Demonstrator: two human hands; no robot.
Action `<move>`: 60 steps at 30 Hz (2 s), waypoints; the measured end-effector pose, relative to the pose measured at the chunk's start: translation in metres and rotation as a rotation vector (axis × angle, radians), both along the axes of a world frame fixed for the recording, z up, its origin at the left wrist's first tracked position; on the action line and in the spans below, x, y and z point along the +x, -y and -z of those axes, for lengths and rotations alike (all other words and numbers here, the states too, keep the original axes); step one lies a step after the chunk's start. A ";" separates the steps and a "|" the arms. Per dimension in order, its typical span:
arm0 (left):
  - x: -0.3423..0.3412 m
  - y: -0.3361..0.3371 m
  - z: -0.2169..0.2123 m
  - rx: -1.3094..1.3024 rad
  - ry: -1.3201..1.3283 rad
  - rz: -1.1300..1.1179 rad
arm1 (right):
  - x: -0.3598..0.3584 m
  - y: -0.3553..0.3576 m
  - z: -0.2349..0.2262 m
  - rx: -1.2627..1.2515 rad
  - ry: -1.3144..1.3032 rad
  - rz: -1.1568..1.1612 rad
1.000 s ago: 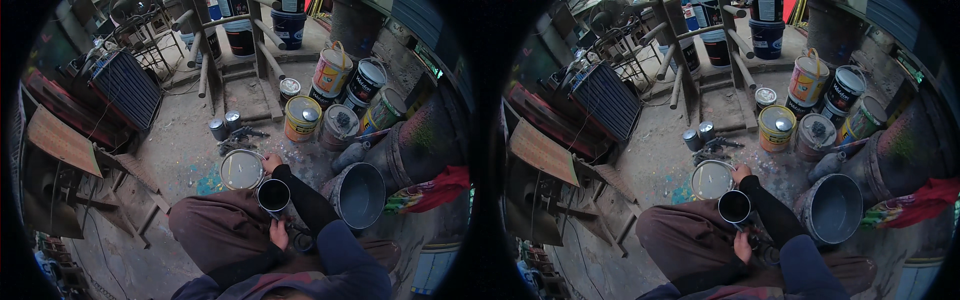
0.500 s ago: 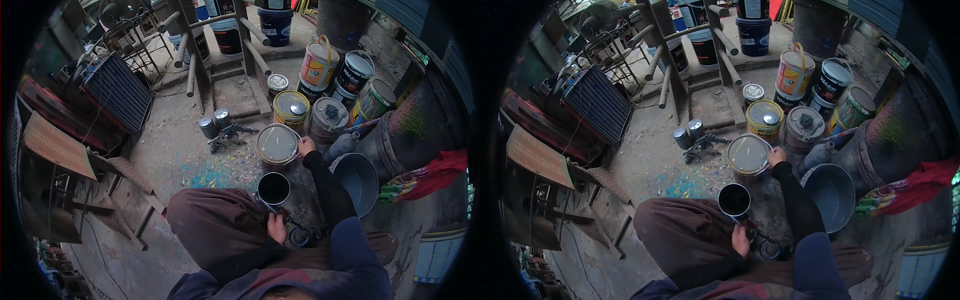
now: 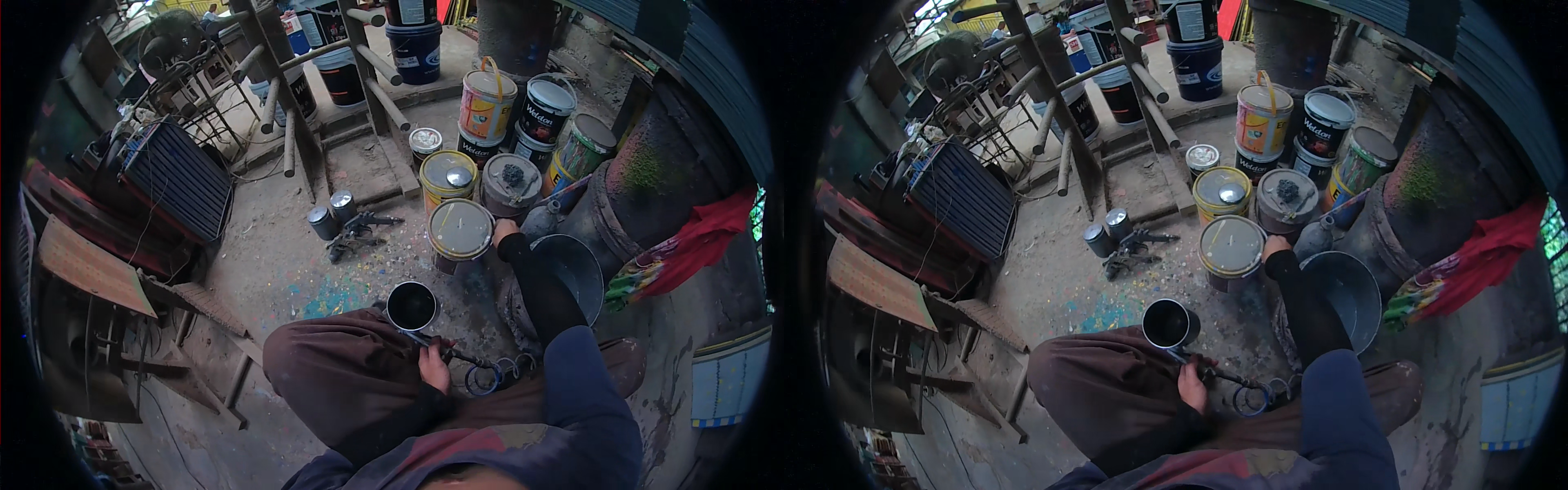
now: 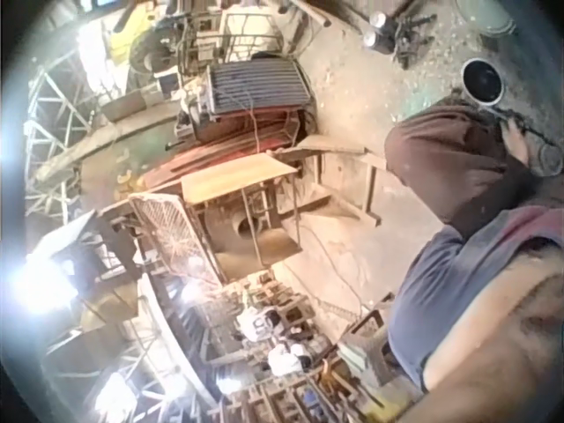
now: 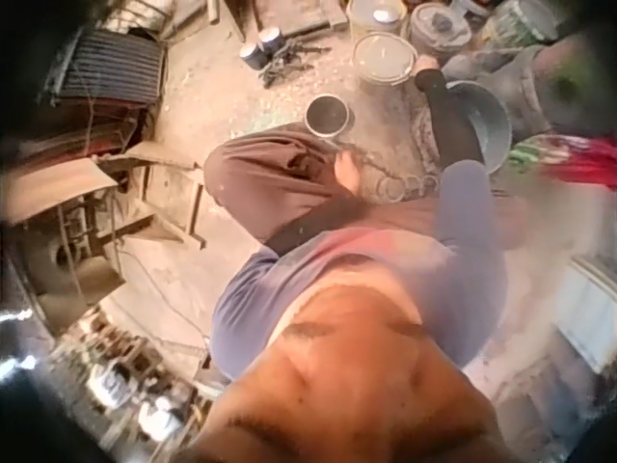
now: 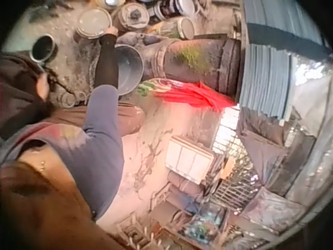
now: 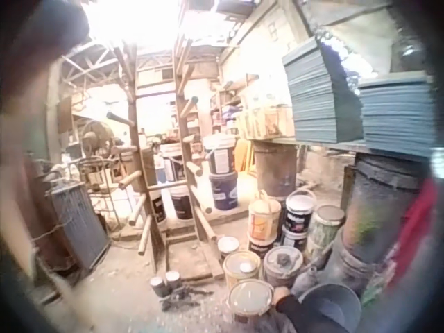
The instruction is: The person sits on the floor and uses a wire brush to scrub the inside of a metal paint can. They then pour a white liquid from a larger paint bucket into a measuring cup and transfer it into the metal can. Finally, they place a lid on the metal can.
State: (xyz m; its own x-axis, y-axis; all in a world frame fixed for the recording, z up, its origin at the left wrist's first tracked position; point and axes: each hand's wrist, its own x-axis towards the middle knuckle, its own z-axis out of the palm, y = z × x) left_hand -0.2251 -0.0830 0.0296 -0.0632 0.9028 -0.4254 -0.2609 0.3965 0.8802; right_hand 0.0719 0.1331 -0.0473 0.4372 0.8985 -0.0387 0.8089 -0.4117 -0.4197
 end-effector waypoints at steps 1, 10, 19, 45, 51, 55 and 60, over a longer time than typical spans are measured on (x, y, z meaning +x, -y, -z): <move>0.003 -0.004 0.010 0.001 0.015 0.036 | 0.009 -0.001 0.012 -0.095 0.030 -0.044; 0.005 -0.031 0.036 -0.074 0.118 0.016 | -0.003 0.052 -0.117 0.089 -0.253 -0.280; 0.035 -0.035 0.033 -0.001 0.253 0.301 | 0.107 0.206 -0.075 -0.398 -0.258 -0.123; 0.023 -0.040 0.080 -0.015 -0.126 0.287 | 0.078 0.195 0.130 -1.066 0.004 -0.691; 0.035 -0.047 0.083 0.059 -0.152 0.321 | 0.100 0.191 0.183 -0.877 -0.045 -0.463; 0.032 -0.045 0.055 0.074 -0.290 0.296 | 0.086 0.190 0.118 -0.721 0.151 -0.549; 0.032 -0.036 0.061 0.056 -0.243 0.287 | 0.089 0.199 0.041 -0.613 0.153 -0.200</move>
State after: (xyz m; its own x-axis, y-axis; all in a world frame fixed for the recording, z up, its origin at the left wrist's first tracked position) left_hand -0.1932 -0.0469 -0.0311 0.1026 0.9198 -0.3787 0.0723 0.3728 0.9251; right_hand 0.1604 -0.0654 -0.0878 0.3053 0.7981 -0.5195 0.9265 -0.3749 -0.0314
